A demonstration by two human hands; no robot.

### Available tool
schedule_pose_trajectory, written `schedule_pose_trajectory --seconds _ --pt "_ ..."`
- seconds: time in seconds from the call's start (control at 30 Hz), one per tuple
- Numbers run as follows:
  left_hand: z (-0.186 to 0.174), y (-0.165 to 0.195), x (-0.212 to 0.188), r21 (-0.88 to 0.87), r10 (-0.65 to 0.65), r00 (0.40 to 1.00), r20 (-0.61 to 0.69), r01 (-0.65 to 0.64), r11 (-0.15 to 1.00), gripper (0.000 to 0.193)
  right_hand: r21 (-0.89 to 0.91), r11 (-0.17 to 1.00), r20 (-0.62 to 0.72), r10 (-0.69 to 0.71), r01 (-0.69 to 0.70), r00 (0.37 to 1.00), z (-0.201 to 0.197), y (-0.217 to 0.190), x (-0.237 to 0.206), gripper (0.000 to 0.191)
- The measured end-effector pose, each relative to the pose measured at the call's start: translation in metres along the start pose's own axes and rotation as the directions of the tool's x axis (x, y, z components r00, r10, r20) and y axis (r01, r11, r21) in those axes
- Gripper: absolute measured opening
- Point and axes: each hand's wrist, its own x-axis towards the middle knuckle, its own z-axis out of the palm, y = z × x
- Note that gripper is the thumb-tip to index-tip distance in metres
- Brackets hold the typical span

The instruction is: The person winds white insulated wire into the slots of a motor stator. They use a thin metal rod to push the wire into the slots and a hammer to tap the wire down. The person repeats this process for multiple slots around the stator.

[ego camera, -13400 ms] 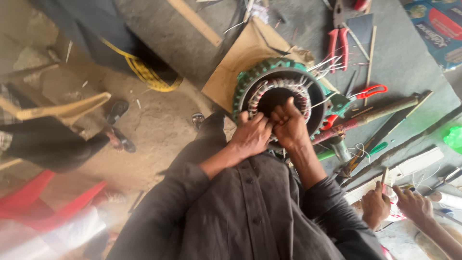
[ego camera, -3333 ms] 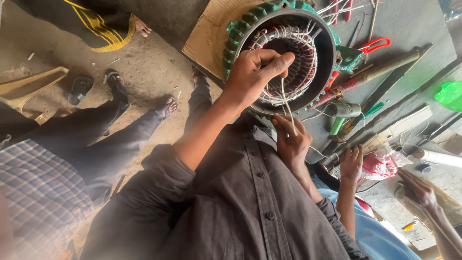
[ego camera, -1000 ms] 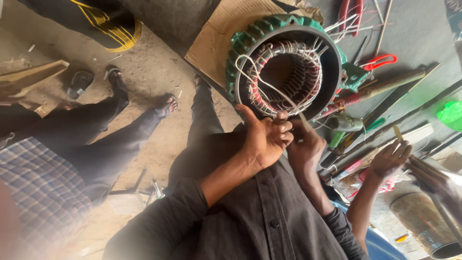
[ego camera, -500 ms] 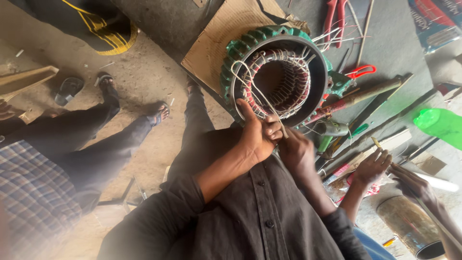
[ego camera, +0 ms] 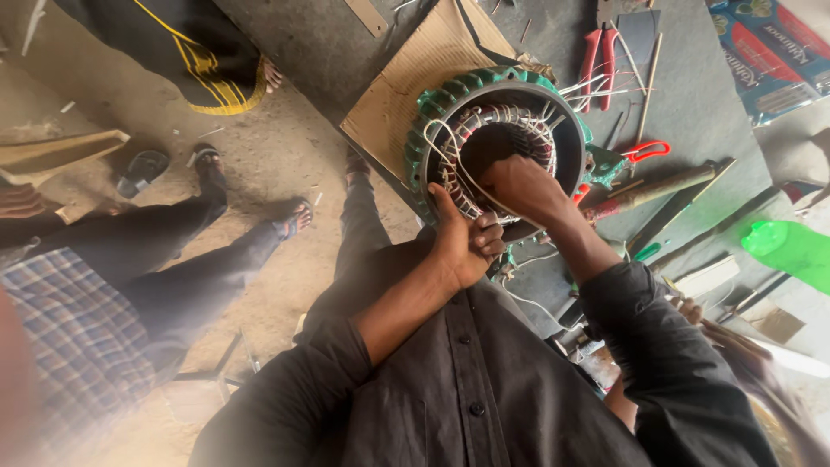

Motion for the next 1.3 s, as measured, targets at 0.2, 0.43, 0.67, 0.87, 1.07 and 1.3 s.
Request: schedule_pose_trajectory --seconds 0.2,0.43,0.67,0.87,1.07,1.3 --pt "0.003 -0.002 -0.026 0.382 -0.007 0.987 -0.163 0.069 0.922 0.069 0.014 1.0 -0.059 0.029 -0.028 0.998 0.014 0.005 -0.006 0.018" --pt "0.015 -0.024 -0.058 0.914 0.216 0.888 0.405 -0.392 -0.102 0.078 0.049 0.99 -0.062 0.136 -0.133 0.989 0.016 0.0 -0.014 0.02" --pt "0.017 -0.023 -0.077 0.853 0.133 0.866 0.481 -0.428 -0.3 0.041 0.034 0.991 -0.363 0.129 -0.126 0.923 0.04 0.021 -0.014 0.014" --pt "0.004 -0.005 -0.069 0.761 0.281 0.748 0.601 -0.428 -0.488 0.037 -0.228 0.958 -0.865 -0.117 -0.175 0.487 -0.087 0.123 -0.038 0.028" --pt "0.001 -0.003 -0.06 0.561 0.294 0.497 0.816 -0.561 -0.609 0.021 -0.514 0.766 -0.623 -0.024 -0.386 0.782 -0.127 0.114 -0.027 0.023" --pt "0.021 0.049 -0.025 0.776 0.267 0.772 0.577 -0.62 0.116 0.03 -0.25 0.967 0.071 -0.035 0.052 0.997 -0.033 -0.006 -0.018 0.037"
